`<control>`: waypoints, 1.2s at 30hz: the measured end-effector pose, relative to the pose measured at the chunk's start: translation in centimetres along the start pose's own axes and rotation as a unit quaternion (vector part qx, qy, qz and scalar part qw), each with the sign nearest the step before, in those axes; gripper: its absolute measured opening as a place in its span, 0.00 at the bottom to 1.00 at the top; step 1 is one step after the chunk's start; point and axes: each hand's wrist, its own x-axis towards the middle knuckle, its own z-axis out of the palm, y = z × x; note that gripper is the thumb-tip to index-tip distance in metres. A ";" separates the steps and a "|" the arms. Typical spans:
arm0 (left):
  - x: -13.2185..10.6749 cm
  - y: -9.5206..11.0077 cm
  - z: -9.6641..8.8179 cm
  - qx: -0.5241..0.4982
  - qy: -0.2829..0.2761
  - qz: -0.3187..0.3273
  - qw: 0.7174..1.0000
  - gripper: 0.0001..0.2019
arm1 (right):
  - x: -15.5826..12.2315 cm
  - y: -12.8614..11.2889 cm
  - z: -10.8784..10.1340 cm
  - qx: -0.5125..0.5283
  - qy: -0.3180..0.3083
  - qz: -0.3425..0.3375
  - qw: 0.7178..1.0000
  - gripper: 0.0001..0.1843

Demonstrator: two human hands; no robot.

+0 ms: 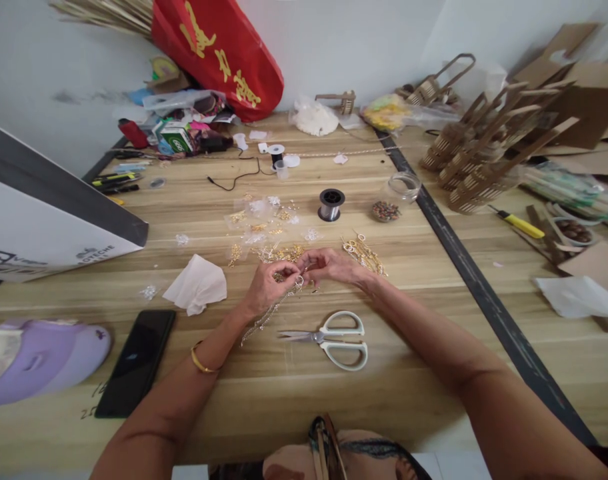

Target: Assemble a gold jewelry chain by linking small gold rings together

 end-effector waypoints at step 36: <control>0.1 -0.1 0.0 -0.015 0.023 0.042 0.999 0.04 | -0.2 -0.3 0.5 -0.078 0.027 -0.007 0.997 0.10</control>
